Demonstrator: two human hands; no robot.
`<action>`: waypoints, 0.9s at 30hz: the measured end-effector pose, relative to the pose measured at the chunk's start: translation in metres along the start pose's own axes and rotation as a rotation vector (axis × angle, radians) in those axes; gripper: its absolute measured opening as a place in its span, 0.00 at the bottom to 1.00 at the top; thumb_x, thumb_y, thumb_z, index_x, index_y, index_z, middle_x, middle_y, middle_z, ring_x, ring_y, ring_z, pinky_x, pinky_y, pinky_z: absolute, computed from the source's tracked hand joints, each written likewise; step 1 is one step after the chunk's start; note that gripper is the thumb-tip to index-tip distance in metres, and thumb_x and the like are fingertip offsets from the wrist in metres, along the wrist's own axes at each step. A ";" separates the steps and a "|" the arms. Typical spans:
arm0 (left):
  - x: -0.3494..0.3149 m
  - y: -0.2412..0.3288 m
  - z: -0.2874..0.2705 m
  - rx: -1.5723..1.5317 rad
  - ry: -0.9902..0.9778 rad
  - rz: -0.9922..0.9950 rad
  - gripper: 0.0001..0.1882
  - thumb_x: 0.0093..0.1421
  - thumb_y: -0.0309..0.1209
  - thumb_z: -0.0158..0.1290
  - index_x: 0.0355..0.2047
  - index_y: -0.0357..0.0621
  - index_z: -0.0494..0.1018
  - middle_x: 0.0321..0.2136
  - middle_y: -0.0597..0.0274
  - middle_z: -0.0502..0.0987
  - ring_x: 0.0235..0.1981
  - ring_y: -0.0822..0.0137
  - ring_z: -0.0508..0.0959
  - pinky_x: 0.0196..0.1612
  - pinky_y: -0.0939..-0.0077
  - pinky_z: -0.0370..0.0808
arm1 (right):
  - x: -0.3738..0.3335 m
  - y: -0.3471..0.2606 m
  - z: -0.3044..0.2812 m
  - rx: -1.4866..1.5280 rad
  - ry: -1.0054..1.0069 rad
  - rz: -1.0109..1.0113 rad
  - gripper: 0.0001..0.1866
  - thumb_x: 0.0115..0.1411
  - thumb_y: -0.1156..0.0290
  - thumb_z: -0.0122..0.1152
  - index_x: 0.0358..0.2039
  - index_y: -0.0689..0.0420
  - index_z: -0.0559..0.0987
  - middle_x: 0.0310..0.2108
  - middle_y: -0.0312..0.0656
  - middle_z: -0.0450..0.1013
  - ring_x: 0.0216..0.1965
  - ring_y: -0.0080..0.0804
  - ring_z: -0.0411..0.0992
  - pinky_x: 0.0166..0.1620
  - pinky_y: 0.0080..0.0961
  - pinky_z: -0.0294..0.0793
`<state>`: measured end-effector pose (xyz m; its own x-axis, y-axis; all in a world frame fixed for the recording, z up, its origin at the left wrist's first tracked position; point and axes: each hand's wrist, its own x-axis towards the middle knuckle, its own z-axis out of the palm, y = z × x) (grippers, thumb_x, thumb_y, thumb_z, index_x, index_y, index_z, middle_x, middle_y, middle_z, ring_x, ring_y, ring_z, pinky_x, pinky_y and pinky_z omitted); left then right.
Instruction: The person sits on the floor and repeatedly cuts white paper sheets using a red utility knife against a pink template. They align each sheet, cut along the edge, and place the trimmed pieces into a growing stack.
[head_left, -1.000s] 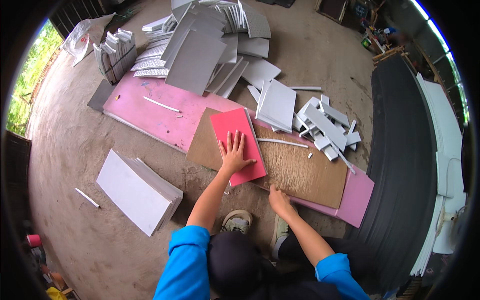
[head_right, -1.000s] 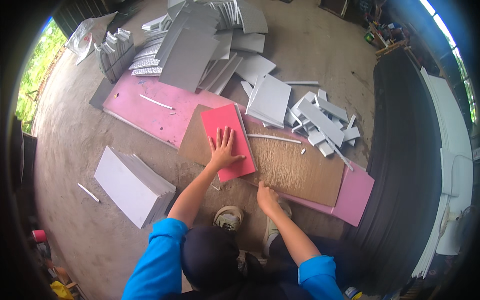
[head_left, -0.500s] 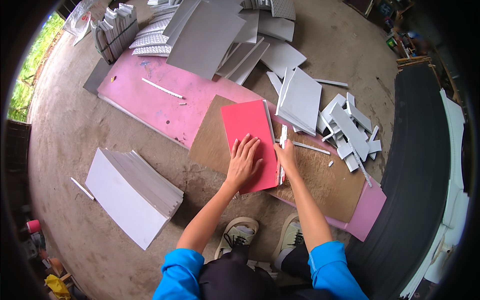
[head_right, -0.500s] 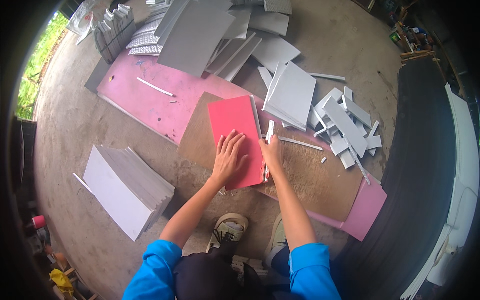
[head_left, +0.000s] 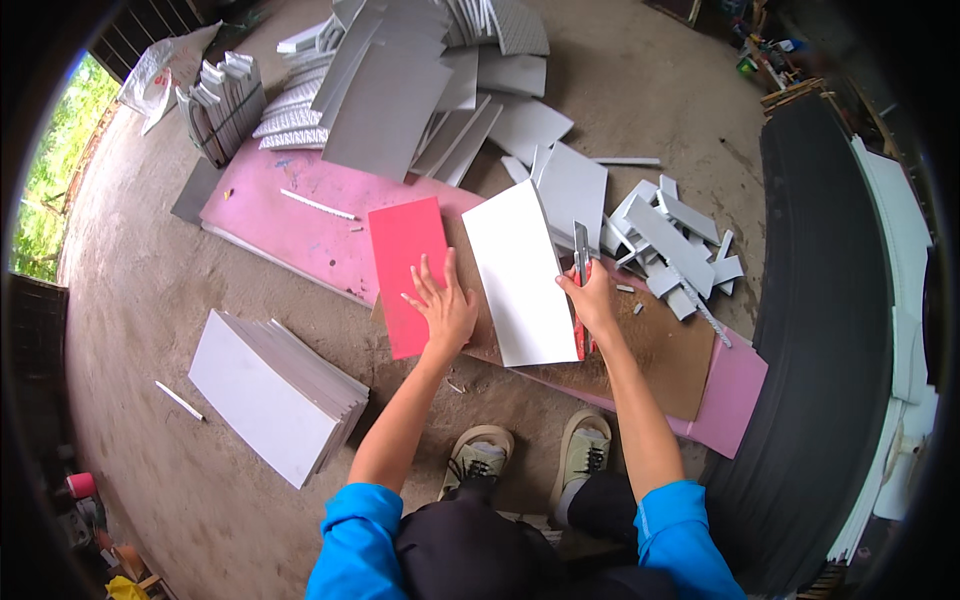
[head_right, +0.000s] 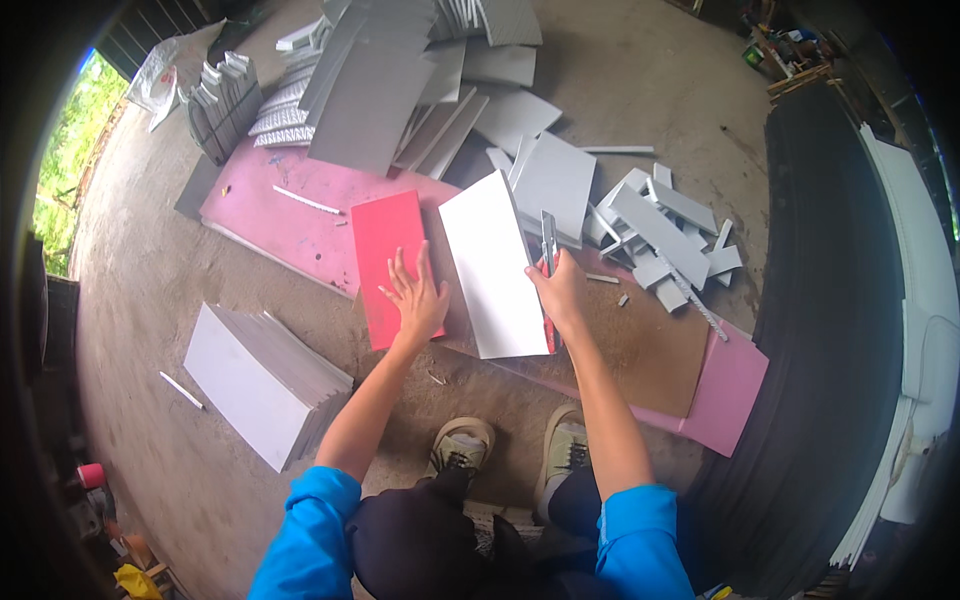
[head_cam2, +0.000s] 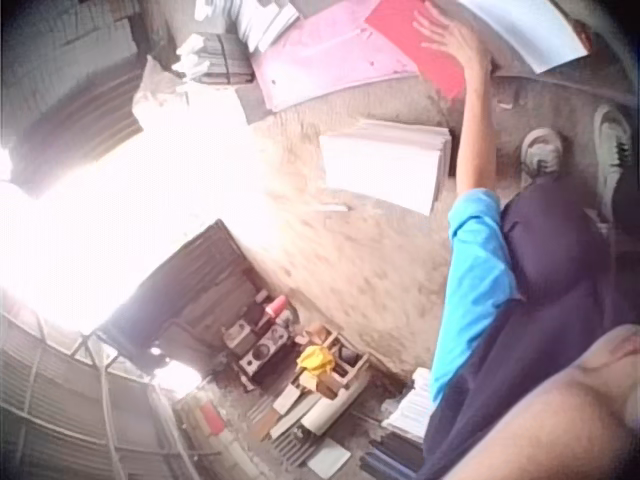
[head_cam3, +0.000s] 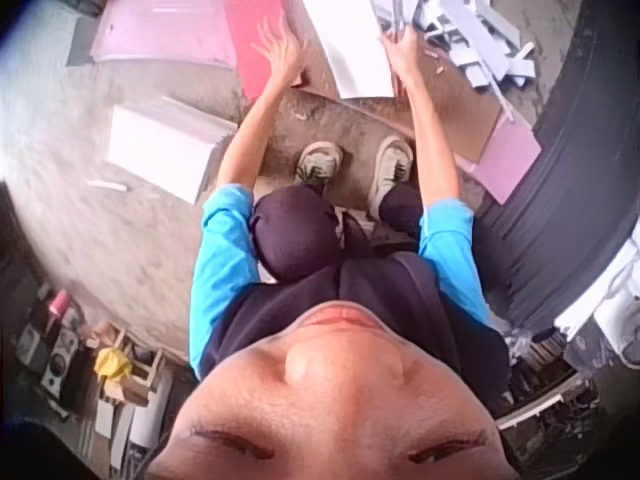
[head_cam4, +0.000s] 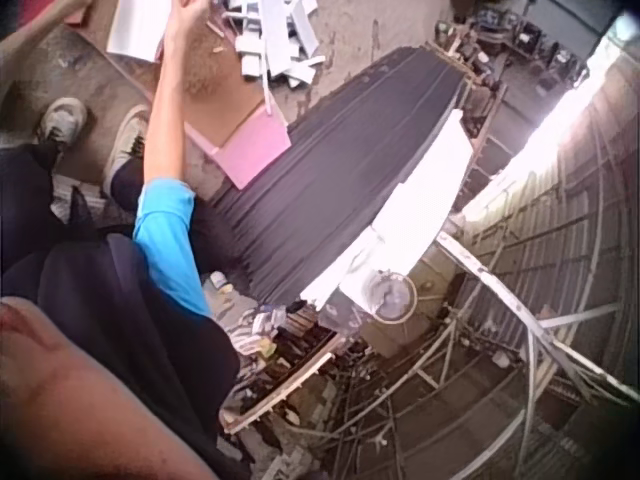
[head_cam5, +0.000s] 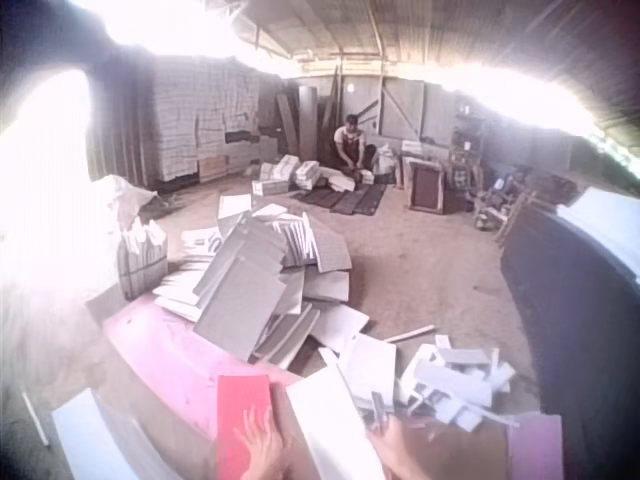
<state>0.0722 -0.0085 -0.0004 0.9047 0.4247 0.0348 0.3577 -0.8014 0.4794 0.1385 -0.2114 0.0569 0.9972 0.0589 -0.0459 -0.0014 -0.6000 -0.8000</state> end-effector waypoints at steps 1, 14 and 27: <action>0.008 0.007 -0.015 -0.073 0.019 -0.025 0.40 0.54 0.40 0.51 0.63 0.54 0.43 0.62 0.51 0.41 0.64 0.46 0.35 0.59 0.34 0.32 | -0.004 -0.006 -0.012 -0.019 0.034 -0.055 0.12 0.46 0.69 0.67 0.24 0.59 0.71 0.19 0.39 0.71 0.22 0.29 0.70 0.29 0.27 0.68; 0.010 0.170 -0.205 -0.131 -0.035 0.861 0.14 0.58 0.36 0.48 0.42 0.44 0.67 0.36 0.51 0.68 0.40 0.50 0.72 0.40 0.60 0.72 | -0.055 -0.014 -0.113 0.110 0.188 -0.243 0.14 0.58 0.70 0.51 0.39 0.65 0.62 0.32 0.54 0.70 0.35 0.44 0.72 0.37 0.35 0.68; -0.037 0.154 -0.137 0.206 0.083 0.891 0.13 0.54 0.32 0.50 0.40 0.47 0.66 0.32 0.58 0.70 0.38 0.58 0.72 0.39 0.64 0.73 | -0.105 -0.066 -0.132 -0.173 -0.091 -0.154 0.17 0.61 0.61 0.45 0.34 0.65 0.68 0.27 0.59 0.73 0.31 0.55 0.73 0.37 0.46 0.71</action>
<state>0.0618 -0.0903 0.1921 0.8488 -0.3638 0.3836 -0.4229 -0.9027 0.0797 0.0441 -0.2840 0.1934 0.9739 0.2269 0.0086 0.1705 -0.7057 -0.6877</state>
